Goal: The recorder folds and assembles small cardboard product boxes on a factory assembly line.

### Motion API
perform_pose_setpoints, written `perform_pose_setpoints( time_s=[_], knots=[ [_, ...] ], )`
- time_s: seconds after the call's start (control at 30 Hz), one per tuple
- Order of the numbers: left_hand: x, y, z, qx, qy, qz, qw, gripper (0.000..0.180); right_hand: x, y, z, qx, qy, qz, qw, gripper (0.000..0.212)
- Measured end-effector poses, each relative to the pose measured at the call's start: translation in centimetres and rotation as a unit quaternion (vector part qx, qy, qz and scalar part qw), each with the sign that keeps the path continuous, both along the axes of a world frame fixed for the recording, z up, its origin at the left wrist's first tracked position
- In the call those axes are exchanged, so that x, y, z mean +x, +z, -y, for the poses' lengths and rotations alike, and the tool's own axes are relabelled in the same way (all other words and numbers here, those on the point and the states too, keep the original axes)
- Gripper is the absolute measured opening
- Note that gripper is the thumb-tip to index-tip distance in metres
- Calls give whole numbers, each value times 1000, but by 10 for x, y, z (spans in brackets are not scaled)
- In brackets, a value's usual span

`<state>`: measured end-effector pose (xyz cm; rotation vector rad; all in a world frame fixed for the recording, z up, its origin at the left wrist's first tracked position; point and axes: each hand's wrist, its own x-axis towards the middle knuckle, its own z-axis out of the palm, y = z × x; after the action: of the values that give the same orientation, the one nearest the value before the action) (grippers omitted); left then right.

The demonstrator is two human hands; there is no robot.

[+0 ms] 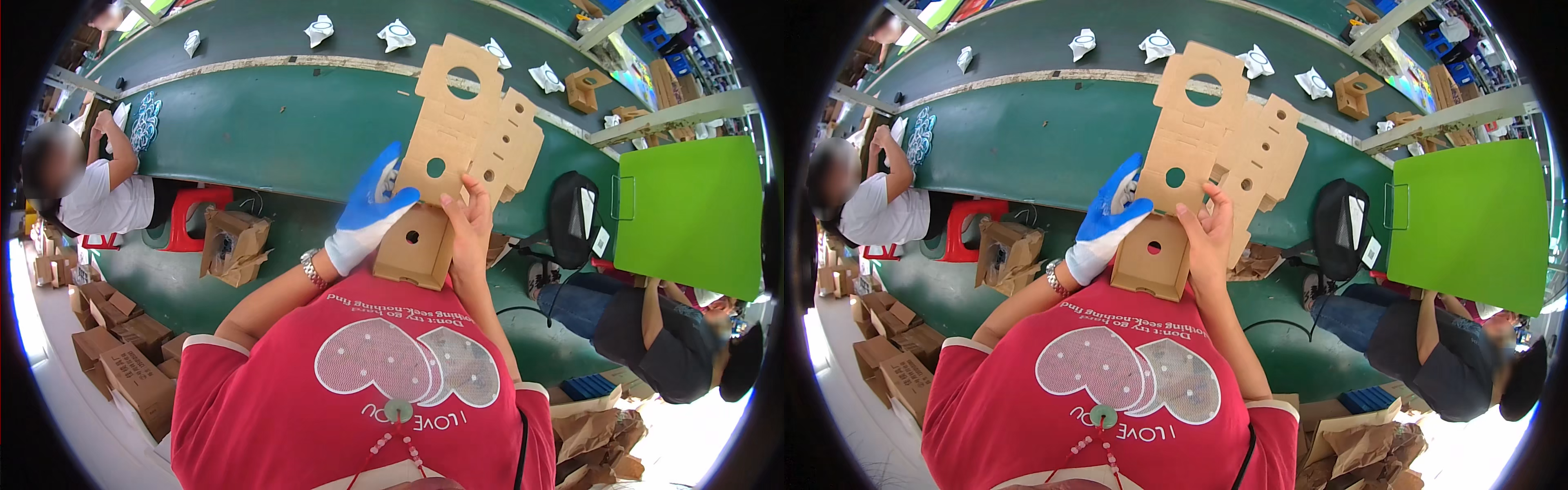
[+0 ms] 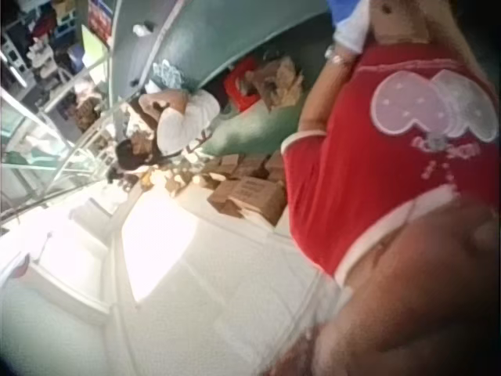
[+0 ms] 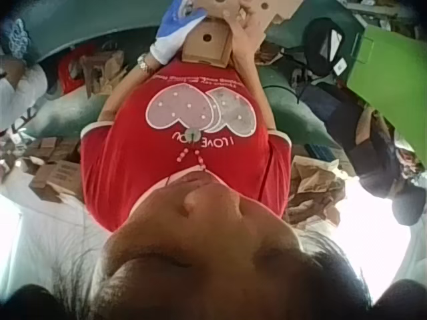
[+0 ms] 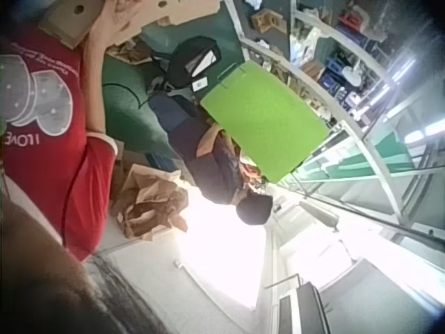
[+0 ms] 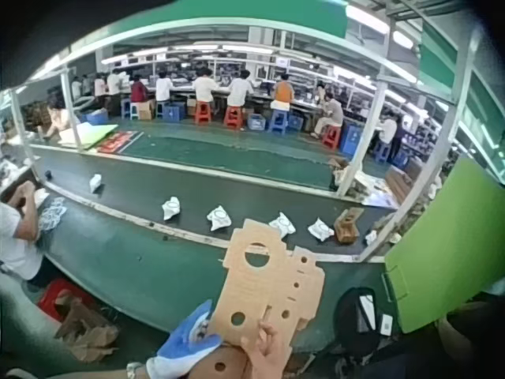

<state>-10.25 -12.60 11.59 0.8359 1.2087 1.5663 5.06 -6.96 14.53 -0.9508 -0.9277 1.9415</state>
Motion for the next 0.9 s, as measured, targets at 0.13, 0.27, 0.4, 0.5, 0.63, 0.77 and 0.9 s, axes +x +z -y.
perform_pose_setpoints(
  time_s=[0.13, 0.27, 0.4, 0.5, 0.63, 0.77, 0.9],
  knots=[
    [-5, -5, -5, -58, -33, 46, 997, 48, -7, -16, 4, -23, -111, 38, 993, 51],
    [-27, -19, 9, 38, -102, -253, 961, 19, 37, -45, -3, 19, 131, 139, 981, 53],
    [-51, -14, 7, -119, -212, 192, 951, 48, 67, -44, -9, 211, 246, 74, 943, 52],
    [-71, -5, -17, -239, -291, -239, 895, 54, 64, -31, -24, 27, 213, -23, 977, 60],
    [-41, 63, -62, -288, -393, -156, 859, 48, 60, 6, -60, 10, 329, 239, 914, 46],
    [-40, 43, -73, -204, -466, -165, 845, 43, 59, -4, -61, 66, 276, 197, 938, 42],
    [-27, 2, -91, -103, -469, -455, 750, 44, 58, -26, -72, 134, 397, 350, 838, 45]
  ],
)
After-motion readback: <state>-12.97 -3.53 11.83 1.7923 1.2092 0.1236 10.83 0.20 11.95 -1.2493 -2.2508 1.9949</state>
